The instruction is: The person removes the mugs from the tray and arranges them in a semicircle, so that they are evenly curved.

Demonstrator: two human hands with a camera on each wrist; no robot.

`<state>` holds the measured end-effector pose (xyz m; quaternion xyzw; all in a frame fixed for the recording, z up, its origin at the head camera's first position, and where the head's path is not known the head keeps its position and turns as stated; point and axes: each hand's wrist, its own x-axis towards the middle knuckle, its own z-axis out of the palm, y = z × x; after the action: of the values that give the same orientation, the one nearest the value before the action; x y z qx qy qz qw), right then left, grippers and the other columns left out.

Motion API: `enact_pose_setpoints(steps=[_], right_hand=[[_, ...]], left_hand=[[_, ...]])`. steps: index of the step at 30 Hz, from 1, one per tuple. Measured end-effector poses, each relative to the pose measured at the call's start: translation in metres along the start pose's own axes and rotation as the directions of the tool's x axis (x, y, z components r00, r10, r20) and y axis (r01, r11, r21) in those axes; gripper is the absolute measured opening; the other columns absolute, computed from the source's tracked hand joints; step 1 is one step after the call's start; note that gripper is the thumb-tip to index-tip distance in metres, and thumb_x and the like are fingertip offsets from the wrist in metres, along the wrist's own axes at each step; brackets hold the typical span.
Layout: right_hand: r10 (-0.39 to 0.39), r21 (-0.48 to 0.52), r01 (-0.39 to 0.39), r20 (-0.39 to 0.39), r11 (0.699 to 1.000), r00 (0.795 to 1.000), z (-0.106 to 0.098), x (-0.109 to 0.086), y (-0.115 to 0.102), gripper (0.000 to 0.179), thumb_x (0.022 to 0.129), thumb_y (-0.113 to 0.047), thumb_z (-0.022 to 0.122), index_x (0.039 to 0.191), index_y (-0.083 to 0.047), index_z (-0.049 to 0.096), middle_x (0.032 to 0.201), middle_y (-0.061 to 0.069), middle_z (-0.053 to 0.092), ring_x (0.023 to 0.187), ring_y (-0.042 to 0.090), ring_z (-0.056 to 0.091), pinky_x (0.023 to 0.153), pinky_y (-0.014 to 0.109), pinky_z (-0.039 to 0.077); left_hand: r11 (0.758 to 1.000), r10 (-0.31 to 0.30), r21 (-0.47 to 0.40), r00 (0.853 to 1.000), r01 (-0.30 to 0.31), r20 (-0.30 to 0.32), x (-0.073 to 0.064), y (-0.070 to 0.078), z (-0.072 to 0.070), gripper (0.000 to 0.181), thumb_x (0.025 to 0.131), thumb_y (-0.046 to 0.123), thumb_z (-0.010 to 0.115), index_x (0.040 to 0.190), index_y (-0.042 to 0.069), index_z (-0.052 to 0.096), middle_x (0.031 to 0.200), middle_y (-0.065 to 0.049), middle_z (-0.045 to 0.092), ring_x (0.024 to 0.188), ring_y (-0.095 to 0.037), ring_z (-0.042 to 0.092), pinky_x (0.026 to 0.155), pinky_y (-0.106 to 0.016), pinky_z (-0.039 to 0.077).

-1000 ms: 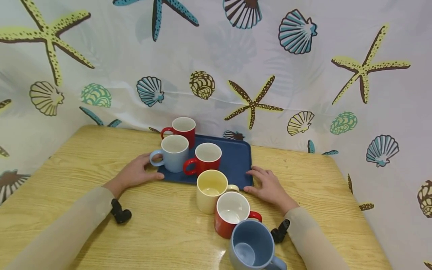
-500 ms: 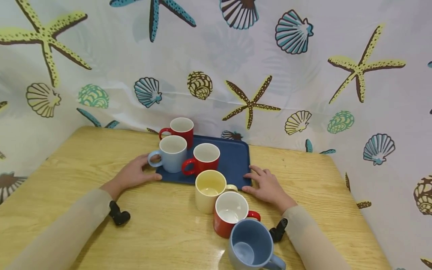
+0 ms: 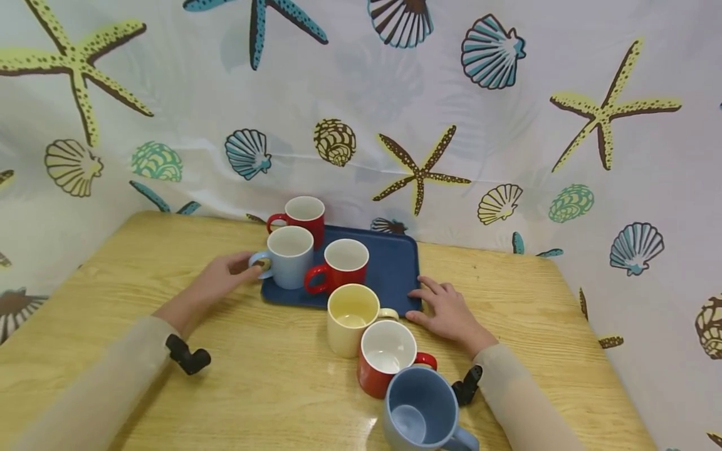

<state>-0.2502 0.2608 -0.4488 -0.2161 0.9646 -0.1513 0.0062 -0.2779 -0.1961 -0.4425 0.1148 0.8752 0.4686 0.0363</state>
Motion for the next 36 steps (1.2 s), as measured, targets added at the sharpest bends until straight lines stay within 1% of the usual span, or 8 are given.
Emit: enact_pose_setpoints(steps=[4,8,13,17,21,29,32,36], right_hand=[[0.001,-0.001,-0.001,0.002,1.000,1.000,-0.001,0.001,0.000,0.054,0.084,-0.055,0.059,0.126,-0.022,0.059,0.148,0.008,0.031,0.126,0.038,0.032,0.098,0.060,0.030],[0.001,-0.001,-0.001,0.003,1.000,1.000,0.000,0.002,-0.001,0.055,0.083,-0.056,0.059,0.126,-0.022,0.059,0.148,0.007,0.031,0.126,0.037,0.033,0.098,0.059,0.030],[0.002,-0.004,-0.002,0.007,1.000,1.000,0.003,0.002,0.001,0.055,0.083,-0.057,0.058,0.126,-0.023,0.058,0.148,0.007,0.031,0.125,0.037,0.033,0.098,0.059,0.031],[0.017,0.006,-0.018,0.015,1.000,1.000,0.004,0.001,0.001,0.054,0.083,-0.056,0.058,0.126,-0.024,0.058,0.149,0.006,0.030,0.126,0.037,0.031,0.098,0.060,0.030],[0.015,0.027,-0.015,0.012,1.000,1.000,0.003,-0.001,0.001,0.054,0.084,-0.056,0.058,0.126,-0.023,0.058,0.149,0.007,0.030,0.126,0.037,0.030,0.098,0.061,0.028],[0.013,0.046,-0.013,0.010,0.999,1.000,0.003,-0.001,0.002,0.054,0.084,-0.056,0.058,0.127,-0.023,0.057,0.149,0.006,0.029,0.126,0.035,0.029,0.099,0.059,0.026],[0.009,0.053,-0.009,0.009,0.999,1.000,0.002,-0.001,0.002,0.054,0.084,-0.056,0.058,0.127,-0.023,0.057,0.149,0.006,0.029,0.127,0.036,0.029,0.099,0.060,0.025],[0.005,0.065,-0.005,0.002,0.998,1.000,0.003,0.000,0.003,0.054,0.084,-0.055,0.058,0.127,-0.022,0.057,0.149,0.006,0.029,0.127,0.035,0.029,0.099,0.059,0.025]], left_hand=[[0.998,-0.042,-0.054,0.999,0.042,-0.004,-0.001,0.012,-0.006,0.067,0.085,0.055,0.058,0.131,0.008,0.051,0.126,-0.013,0.055,0.117,-0.029,0.049,0.096,-0.046,0.040],[0.978,-0.143,-0.150,0.989,0.146,0.035,-0.001,0.026,-0.013,0.073,0.085,0.061,0.052,0.134,0.006,0.048,0.131,-0.017,0.050,0.119,-0.033,0.047,0.096,-0.047,0.040],[0.894,-0.247,-0.326,0.945,0.308,0.215,0.000,0.033,-0.023,0.092,0.084,0.073,0.032,0.141,0.000,0.034,0.134,-0.029,0.042,0.122,-0.039,0.043,0.099,-0.049,0.037],[0.853,-0.290,-0.345,0.905,0.392,0.311,0.002,0.029,-0.028,0.091,0.085,0.073,0.028,0.142,0.002,0.032,0.132,-0.028,0.045,0.120,-0.037,0.046,0.096,-0.046,0.040],[0.843,-0.354,-0.298,0.879,0.447,0.318,0.004,0.022,-0.030,0.083,0.085,0.069,0.039,0.137,0.004,0.038,0.128,-0.022,0.051,0.109,-0.030,0.055,0.082,-0.036,0.047],[0.828,-0.390,-0.265,0.847,0.494,0.362,0.007,0.023,-0.028,0.067,0.086,0.062,0.049,0.121,0.004,0.054,0.113,-0.016,0.062,0.092,-0.024,0.064,0.065,-0.028,0.046],[0.829,-0.397,-0.258,0.847,0.496,0.355,0.009,0.024,-0.026,0.064,0.086,0.060,0.051,0.116,0.004,0.055,0.106,-0.013,0.065,0.088,-0.022,0.065,0.063,-0.026,0.045],[0.843,-0.380,-0.259,0.862,0.472,0.335,0.011,0.024,-0.024,0.059,0.088,0.058,0.051,0.111,0.003,0.054,0.099,-0.011,0.066,0.084,-0.020,0.065,0.060,-0.024,0.044]])
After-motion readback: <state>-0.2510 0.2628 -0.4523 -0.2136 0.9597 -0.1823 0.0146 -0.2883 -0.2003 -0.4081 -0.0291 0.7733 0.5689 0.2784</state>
